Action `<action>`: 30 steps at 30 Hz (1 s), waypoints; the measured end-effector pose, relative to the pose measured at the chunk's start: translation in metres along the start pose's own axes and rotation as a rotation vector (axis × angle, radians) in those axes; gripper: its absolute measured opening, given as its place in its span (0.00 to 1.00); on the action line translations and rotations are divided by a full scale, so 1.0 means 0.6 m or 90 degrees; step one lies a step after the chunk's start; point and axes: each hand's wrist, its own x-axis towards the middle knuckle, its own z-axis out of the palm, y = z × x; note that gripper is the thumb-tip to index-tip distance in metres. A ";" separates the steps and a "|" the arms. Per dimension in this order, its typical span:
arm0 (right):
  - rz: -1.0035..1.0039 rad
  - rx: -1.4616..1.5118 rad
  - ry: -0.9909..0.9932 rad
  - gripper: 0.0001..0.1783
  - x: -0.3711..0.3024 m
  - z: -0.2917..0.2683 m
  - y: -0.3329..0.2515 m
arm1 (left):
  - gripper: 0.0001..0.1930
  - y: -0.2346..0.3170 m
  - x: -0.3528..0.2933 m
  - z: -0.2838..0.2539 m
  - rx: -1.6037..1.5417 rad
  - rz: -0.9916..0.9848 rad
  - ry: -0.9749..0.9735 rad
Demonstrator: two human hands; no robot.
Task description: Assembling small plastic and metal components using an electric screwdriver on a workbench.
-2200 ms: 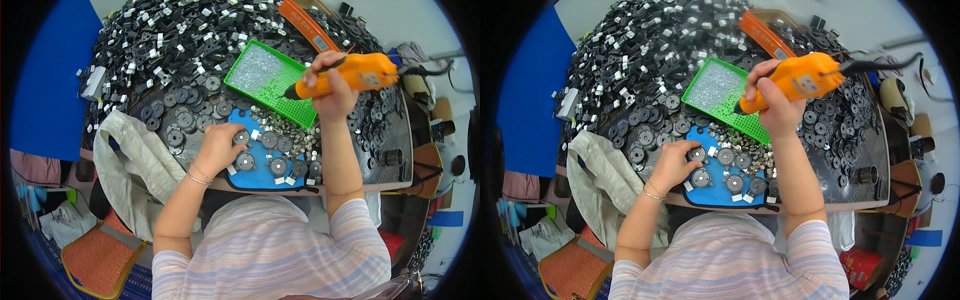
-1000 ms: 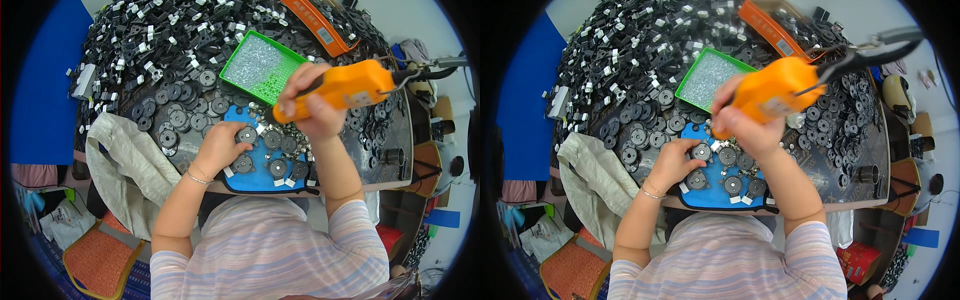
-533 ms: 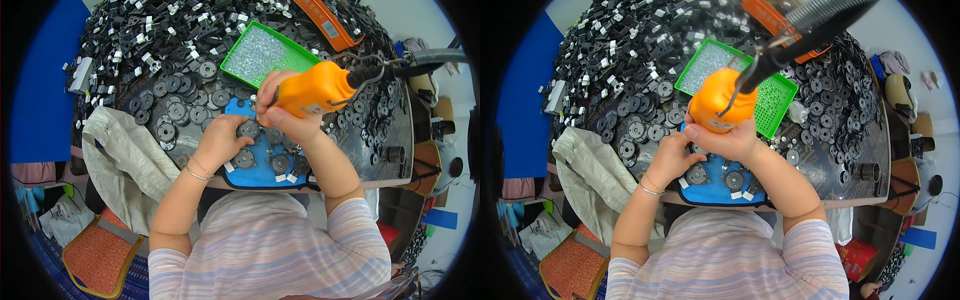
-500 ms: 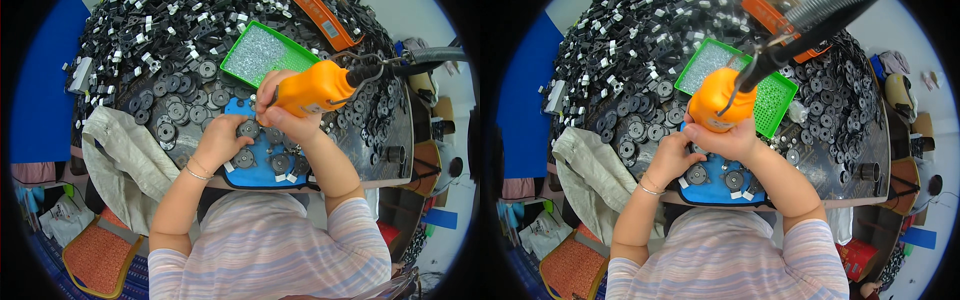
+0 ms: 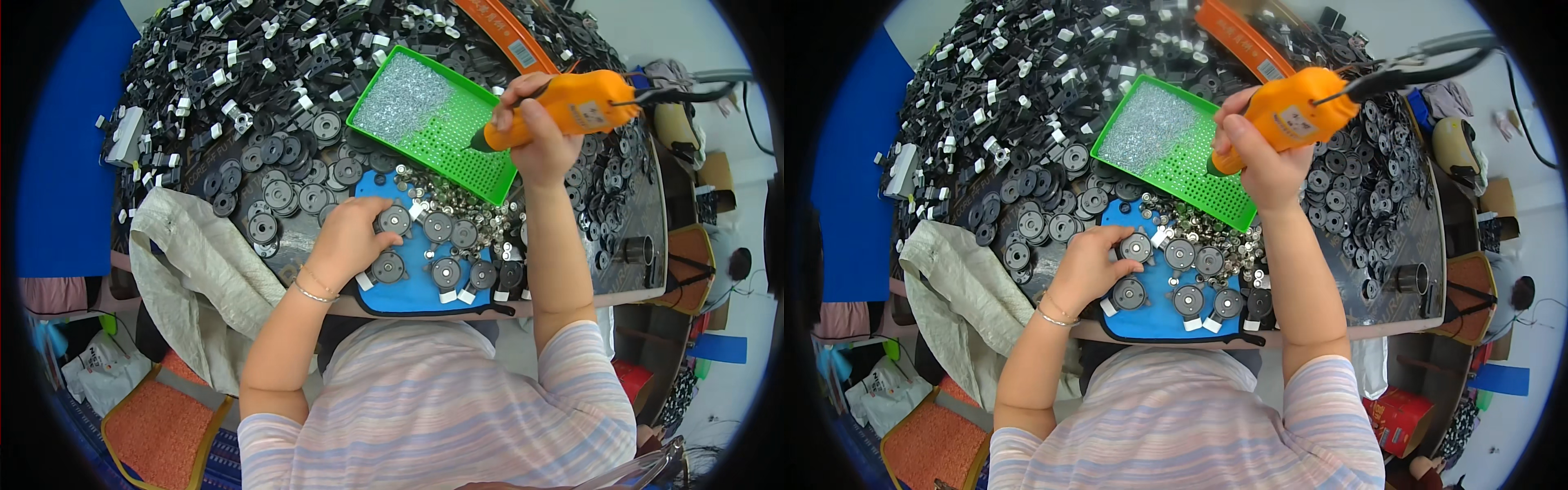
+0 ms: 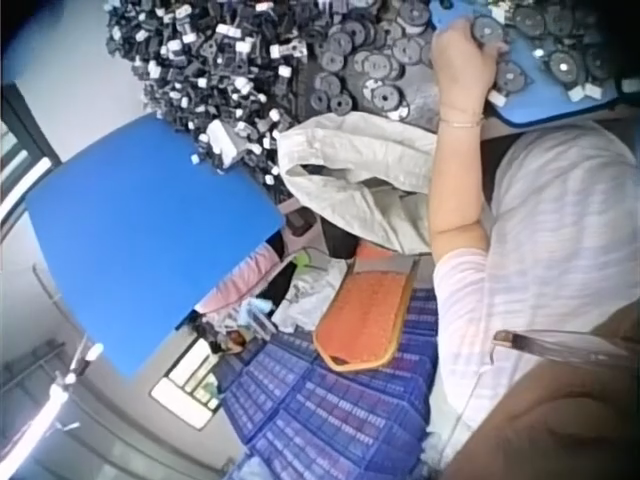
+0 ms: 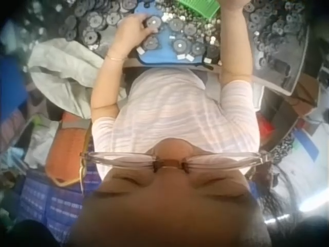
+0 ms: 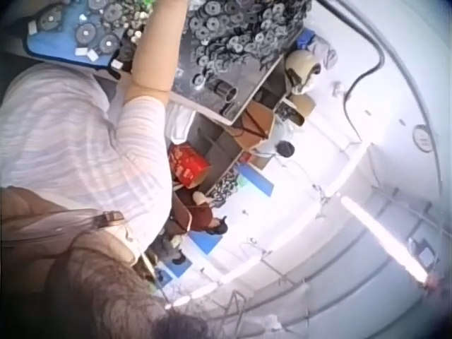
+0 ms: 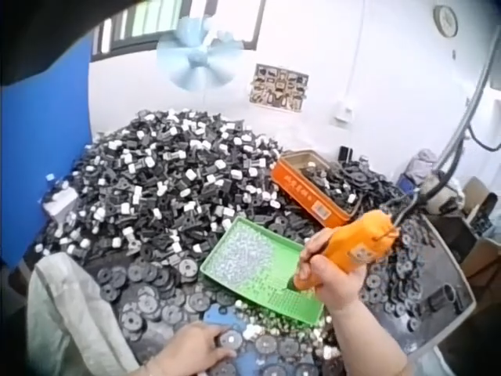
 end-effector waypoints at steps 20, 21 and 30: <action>0.013 -0.017 0.029 0.07 -0.013 -0.012 0.030 | 0.25 -0.002 0.002 0.001 0.007 0.008 0.000; 0.027 -0.042 0.009 0.08 -0.014 -0.014 0.029 | 0.25 -0.001 0.001 0.000 0.008 0.013 0.003; -0.027 0.153 -0.047 0.10 -0.017 0.021 -0.017 | 0.24 -0.006 0.001 0.001 0.019 0.025 0.003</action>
